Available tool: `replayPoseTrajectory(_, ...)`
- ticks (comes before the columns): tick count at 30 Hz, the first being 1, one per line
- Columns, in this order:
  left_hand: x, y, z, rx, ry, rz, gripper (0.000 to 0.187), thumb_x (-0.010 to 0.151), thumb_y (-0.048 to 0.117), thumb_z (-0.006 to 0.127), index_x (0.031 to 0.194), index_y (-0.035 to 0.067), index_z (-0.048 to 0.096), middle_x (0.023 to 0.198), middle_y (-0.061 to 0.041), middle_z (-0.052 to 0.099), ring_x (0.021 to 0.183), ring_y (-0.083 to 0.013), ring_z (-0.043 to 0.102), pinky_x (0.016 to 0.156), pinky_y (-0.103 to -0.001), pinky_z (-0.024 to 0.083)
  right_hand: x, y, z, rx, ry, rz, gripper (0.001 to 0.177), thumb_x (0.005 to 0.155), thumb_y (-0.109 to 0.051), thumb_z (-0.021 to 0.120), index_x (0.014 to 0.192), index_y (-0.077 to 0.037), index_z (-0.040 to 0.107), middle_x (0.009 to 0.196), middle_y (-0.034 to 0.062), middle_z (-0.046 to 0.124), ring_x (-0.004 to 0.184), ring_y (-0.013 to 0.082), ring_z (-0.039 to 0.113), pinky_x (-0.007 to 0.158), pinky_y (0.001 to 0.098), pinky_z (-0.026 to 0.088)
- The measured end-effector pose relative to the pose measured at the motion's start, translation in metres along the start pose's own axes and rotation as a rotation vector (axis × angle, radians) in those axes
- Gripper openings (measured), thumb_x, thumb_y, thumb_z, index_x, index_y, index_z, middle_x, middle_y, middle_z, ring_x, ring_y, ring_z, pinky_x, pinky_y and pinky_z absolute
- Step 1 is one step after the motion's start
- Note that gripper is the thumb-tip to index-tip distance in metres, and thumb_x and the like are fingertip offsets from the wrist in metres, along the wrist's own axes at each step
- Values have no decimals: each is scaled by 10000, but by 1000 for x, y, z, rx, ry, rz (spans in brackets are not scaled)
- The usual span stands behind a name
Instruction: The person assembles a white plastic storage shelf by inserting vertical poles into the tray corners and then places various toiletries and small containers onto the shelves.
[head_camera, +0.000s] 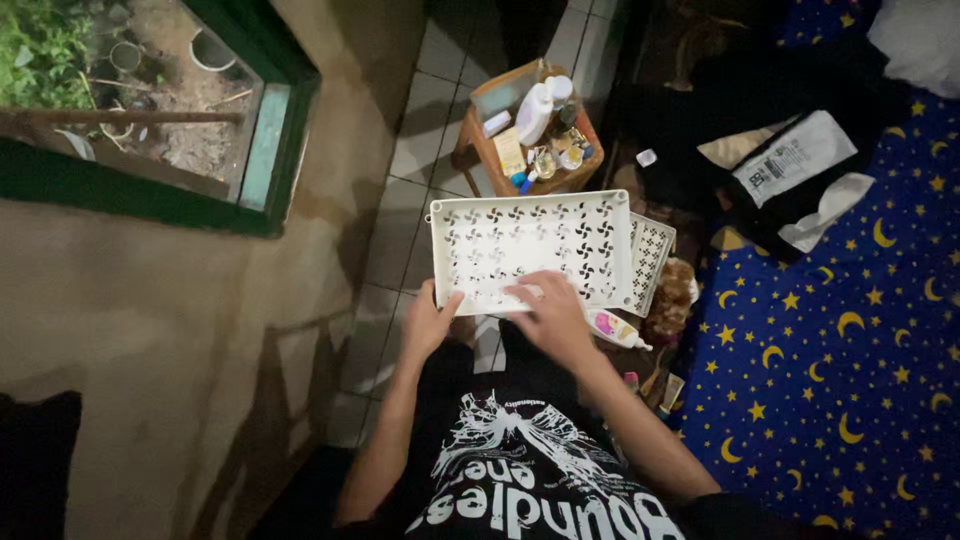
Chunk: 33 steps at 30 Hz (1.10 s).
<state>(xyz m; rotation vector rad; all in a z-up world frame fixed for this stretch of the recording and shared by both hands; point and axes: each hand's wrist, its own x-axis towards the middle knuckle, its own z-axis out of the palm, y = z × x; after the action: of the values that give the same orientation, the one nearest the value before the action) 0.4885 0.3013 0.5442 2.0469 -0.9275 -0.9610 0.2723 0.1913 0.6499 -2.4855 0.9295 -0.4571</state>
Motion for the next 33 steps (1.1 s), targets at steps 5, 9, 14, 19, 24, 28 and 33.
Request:
replayPoseTrajectory(5,-2,-24,3,-196,-19,-13,538,900,342,727,1315,24,596,1146,-181,727,1021,-285,717,862,-398,553,12,-26,36,-26,-70,-135,340,773,-73,743,1091,-195,750,980,-1,648,967,240,608,805,379,504)
replayPoseTrajectory(9,-13,-59,2,-831,-246,21,617,877,154,656,1469,51,515,1287,-105,659,1143,-161,643,947,-330,531,11,-17,42,-69,-26,-177,342,747,-44,727,1034,-227,750,915,-38,637,868,205,610,735,334,524)
replayPoseTrajectory(14,-23,-74,7,-437,-189,77,484,843,67,685,1317,25,596,1245,-144,699,1132,-240,690,936,-369,565,3,-17,39,-36,-39,-206,350,729,-35,729,1021,-225,761,902,-41,640,841,205,606,723,330,532)
replayPoseTrajectory(19,-25,-55,4,-77,-90,64,314,882,135,708,1181,40,705,1128,-183,754,1040,-337,734,845,-393,589,-2,-18,32,-36,-46,-211,321,734,-38,735,1004,-210,766,903,-38,649,833,212,607,727,338,532)
replayPoseTrajectory(24,-26,-47,0,-66,-68,49,306,890,182,717,1162,43,710,1076,-204,752,990,-368,735,811,-420,573,0,-15,35,-21,-67,-226,327,749,-46,732,1022,-220,773,902,-36,650,842,214,611,739,342,537)
replayPoseTrajectory(28,-27,-46,1,-44,-53,52,335,877,153,700,1195,48,708,1065,-222,744,993,-376,730,811,-427,576,1,-11,34,-6,-117,-245,314,782,-79,735,1060,-218,772,915,-37,654,849,208,615,753,341,545)
replayPoseTrajectory(33,-27,-44,1,-52,-56,12,349,881,143,691,1218,53,697,1064,-225,742,960,-368,743,793,-419,584,0,-9,32,-1,-143,-252,348,780,-68,722,1087,-225,774,948,-44,671,868,202,623,769,329,554)
